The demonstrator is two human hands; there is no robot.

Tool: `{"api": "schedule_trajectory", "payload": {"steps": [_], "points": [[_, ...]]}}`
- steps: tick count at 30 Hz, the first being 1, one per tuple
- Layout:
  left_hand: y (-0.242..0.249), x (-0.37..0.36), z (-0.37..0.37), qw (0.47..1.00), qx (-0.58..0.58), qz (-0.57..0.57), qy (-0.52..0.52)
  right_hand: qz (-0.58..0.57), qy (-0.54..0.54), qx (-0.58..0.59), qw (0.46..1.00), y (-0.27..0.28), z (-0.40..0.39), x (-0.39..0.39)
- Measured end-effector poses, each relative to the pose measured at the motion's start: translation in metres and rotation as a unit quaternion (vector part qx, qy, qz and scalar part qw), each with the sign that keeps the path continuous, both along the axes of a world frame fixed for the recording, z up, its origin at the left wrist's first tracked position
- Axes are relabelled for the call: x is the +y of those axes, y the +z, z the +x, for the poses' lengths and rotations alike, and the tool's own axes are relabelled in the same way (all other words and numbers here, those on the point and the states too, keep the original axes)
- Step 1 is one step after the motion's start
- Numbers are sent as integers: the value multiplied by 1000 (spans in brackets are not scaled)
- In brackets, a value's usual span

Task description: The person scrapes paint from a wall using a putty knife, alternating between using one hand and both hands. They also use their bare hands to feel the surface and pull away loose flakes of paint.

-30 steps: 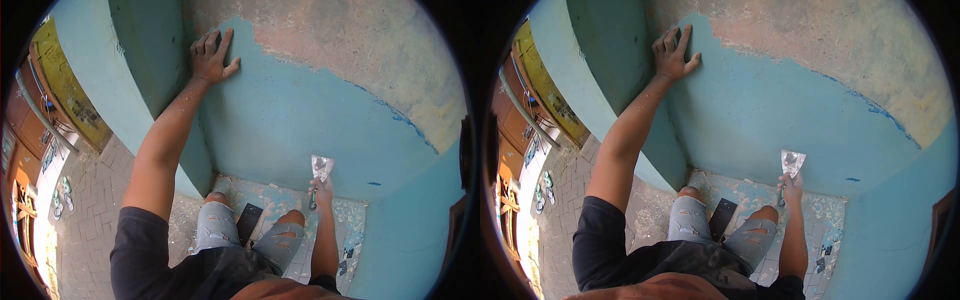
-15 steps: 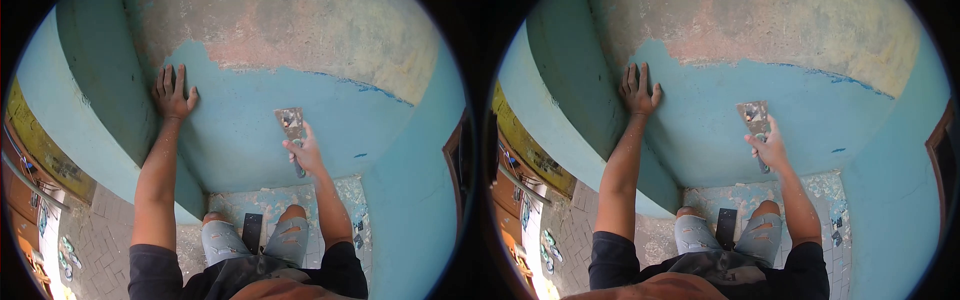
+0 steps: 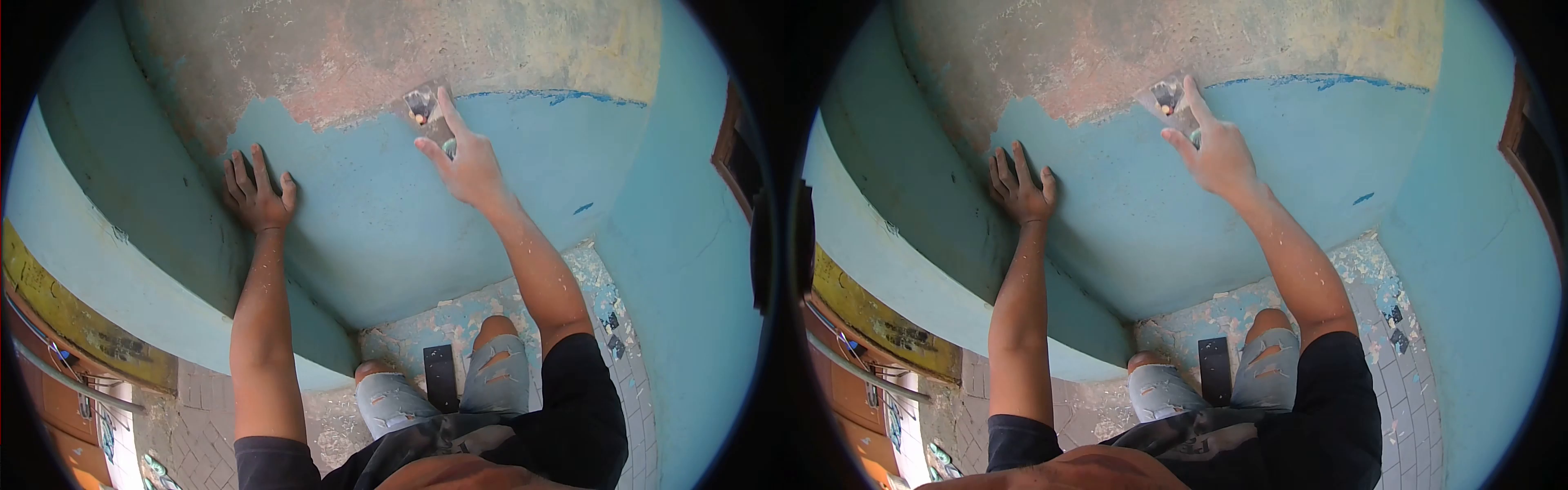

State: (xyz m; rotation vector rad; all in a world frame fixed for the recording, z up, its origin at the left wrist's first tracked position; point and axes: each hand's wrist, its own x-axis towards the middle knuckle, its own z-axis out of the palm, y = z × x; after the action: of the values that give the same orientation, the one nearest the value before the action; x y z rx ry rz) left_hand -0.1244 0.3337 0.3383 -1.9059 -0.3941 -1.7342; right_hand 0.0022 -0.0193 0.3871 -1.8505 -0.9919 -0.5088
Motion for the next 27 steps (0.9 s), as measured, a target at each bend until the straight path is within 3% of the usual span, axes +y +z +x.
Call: {"api": "schedule_trajectory", "payload": {"steps": [2, 5, 8, 15, 23, 27], "points": [[-1, 0, 0, 999, -8, 5, 40, -138, -85, 39, 986, 39, 7, 5], [-2, -2, 0, 999, -10, -1, 38, -169, -130, 4, 977, 44, 21, 19], [-3, -3, 1, 1000, -3, -16, 17, -92, -140, -70, 983, 48, 37, 28], [-4, -4, 2, 1000, -4, -15, 13, -116, -122, -17, 986, 50, 33, 24], [-5, -2, 2, 1000, -1, -13, 25, -44, -130, -152, 979, 37, 44, 29], [-6, -2, 1, 1000, -1, -15, 27, -61, -105, -67, 990, 48, 26, 32]]}}
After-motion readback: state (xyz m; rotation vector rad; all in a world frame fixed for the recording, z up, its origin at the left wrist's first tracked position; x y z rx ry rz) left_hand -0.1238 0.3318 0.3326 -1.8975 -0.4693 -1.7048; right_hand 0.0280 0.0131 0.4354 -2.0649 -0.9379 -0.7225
